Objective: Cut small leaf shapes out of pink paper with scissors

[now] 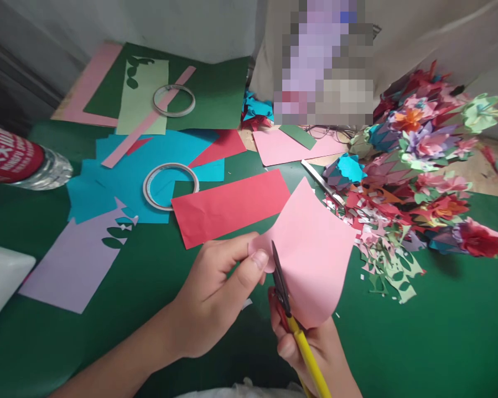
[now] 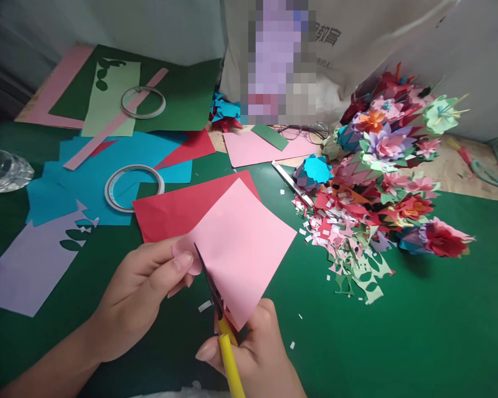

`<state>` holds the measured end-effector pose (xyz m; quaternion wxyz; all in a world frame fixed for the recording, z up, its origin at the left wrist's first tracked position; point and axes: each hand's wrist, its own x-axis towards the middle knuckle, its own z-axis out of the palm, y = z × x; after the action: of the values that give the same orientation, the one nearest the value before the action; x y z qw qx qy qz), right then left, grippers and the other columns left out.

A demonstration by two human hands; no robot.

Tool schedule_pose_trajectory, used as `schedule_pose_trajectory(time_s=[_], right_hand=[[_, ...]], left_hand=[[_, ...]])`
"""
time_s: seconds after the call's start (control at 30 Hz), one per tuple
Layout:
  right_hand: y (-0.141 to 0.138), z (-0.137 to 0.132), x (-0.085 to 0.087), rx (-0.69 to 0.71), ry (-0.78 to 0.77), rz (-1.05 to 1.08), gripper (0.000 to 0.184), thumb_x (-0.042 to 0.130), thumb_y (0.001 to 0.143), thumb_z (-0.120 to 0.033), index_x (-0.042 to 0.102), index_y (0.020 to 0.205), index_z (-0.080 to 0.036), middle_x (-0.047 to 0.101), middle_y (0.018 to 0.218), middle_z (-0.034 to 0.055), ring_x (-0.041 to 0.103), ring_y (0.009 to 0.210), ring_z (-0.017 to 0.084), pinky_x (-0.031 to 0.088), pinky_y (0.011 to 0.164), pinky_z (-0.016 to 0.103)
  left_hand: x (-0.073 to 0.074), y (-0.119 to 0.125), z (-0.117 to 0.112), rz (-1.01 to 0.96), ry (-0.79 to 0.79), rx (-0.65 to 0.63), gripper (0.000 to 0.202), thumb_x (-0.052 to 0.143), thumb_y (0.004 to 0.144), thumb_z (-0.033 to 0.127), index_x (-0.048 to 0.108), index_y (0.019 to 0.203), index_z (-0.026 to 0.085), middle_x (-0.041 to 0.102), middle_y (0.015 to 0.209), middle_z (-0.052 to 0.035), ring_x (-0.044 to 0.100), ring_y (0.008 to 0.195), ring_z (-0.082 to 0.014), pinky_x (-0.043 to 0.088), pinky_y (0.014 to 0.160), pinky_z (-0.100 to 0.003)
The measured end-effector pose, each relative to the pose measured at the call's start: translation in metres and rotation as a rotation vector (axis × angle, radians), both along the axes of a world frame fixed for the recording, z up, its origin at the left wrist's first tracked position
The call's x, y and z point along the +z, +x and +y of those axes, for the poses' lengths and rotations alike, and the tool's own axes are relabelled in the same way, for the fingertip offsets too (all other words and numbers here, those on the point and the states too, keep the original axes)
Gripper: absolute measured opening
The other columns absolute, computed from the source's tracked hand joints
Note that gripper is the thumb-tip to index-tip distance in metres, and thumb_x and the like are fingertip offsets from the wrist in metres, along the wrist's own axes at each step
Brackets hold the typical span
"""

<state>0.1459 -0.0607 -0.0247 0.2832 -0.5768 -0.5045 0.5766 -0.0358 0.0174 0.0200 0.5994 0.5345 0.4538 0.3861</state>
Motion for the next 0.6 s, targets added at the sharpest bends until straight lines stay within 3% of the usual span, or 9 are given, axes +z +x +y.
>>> schedule_pose_trajectory(time_s=[0.17,0.37,0.5,0.6], right_hand=[[-0.002,-0.003,0.001,-0.055,-0.023,-0.004,0.061,0.059,0.073,-0.078,0.065,0.077,-0.018,0.051,0.069,0.0038,0.049,0.062,0.017,0.043,0.052,0.027],[-0.001,-0.006,0.008,-0.028,-0.137,0.037,0.063,0.06,0.074,-0.077,0.062,0.099,-0.018,0.054,0.081,0.0053,0.048,0.064,0.016,0.042,0.053,0.026],[0.001,-0.003,0.016,0.052,-0.133,0.093,0.059,0.056,0.077,-0.076,0.061,0.099,-0.021,0.048,0.071,0.0004,0.043,0.058,0.014,0.04,0.05,0.026],[0.004,-0.003,0.02,0.055,-0.108,0.078,0.056,0.052,0.08,-0.075,0.062,0.101,-0.023,0.052,0.074,0.0018,0.047,0.062,0.017,0.044,0.056,0.028]], left_hand=[[-0.002,0.002,0.001,-0.035,0.032,0.06,0.028,0.042,0.095,0.022,0.049,0.069,0.018,0.04,0.059,0.0068,0.034,0.052,-0.0055,0.028,0.045,-0.016],[0.0,-0.001,0.002,0.065,0.034,-0.003,0.03,0.041,0.096,0.025,0.047,0.068,0.018,0.039,0.06,0.0061,0.036,0.054,-0.0063,0.03,0.047,-0.017],[-0.001,-0.001,0.0,0.065,0.009,-0.006,0.031,0.04,0.097,0.029,0.048,0.069,0.018,0.039,0.06,0.0057,0.036,0.054,-0.0066,0.03,0.047,-0.017],[-0.003,0.001,-0.001,0.045,-0.016,0.01,0.033,0.042,0.097,0.029,0.05,0.067,0.017,0.041,0.061,0.0054,0.037,0.054,-0.0062,0.031,0.047,-0.017]])
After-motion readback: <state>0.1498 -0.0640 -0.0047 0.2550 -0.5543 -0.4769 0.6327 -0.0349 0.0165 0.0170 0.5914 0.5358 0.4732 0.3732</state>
